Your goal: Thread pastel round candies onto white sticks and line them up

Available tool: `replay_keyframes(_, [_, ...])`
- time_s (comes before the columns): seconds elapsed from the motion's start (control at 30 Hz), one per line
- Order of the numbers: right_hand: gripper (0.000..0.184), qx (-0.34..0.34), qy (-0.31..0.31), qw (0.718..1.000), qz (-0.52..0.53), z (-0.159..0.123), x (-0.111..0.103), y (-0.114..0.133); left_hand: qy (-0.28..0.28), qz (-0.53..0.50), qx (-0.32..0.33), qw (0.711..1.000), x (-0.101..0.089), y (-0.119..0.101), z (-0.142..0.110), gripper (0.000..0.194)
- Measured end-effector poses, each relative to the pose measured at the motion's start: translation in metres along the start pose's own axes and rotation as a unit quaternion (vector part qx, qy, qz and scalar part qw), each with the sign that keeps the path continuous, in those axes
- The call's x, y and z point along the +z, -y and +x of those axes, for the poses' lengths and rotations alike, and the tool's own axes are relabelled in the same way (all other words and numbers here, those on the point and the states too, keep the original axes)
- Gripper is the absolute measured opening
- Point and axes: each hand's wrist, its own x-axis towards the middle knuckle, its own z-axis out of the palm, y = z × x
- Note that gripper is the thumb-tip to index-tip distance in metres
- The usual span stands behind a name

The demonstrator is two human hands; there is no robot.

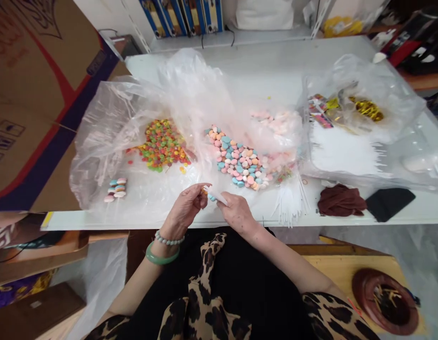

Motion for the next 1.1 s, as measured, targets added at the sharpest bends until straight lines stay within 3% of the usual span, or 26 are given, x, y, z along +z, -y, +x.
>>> replay_keyframes(0.17, [0.016, -0.015, 0.025, 0.999, -0.033, -0.002, -0.016, -0.015, 0.004, 0.059, -0.031, 0.998, 0.003, 0.006, 0.007, 0.028])
replay_keyframes(0.43, [0.018, -0.03, -0.017, 0.999, -0.033, 0.004, -0.008, -0.028, -0.051, 0.099, -0.076, 0.991, 0.016, 0.021, 0.013, 0.036])
replay_keyframes(0.53, [0.015, 0.002, -0.003, 1.0, -0.004, 0.009, -0.009, -0.03, -0.058, 0.068, -0.066, 0.994, 0.017, 0.018, 0.02, 0.033])
replay_keyframes(0.63, [0.012, 0.079, 0.011, 0.994, 0.081, 0.011, -0.013, -0.028, -0.077, 0.014, -0.022, 0.997, 0.015, 0.017, 0.027, 0.037])
replay_keyframes(0.8, [0.009, 0.214, 0.047, 0.942, 0.255, 0.014, -0.018, -0.03, -0.008, -0.032, -0.039, 0.999, 0.008, 0.021, 0.033, 0.035])
replay_keyframes(0.9, [0.009, 0.208, 0.054, 0.938, 0.272, 0.015, -0.016, -0.033, 0.002, -0.03, -0.046, 0.999, 0.005, 0.025, 0.034, 0.029])
replay_keyframes(1.1, [0.008, 0.179, -0.003, 0.955, 0.236, 0.015, -0.002, -0.038, -0.013, -0.125, -0.057, 0.99, 0.012, 0.037, 0.038, 0.026])
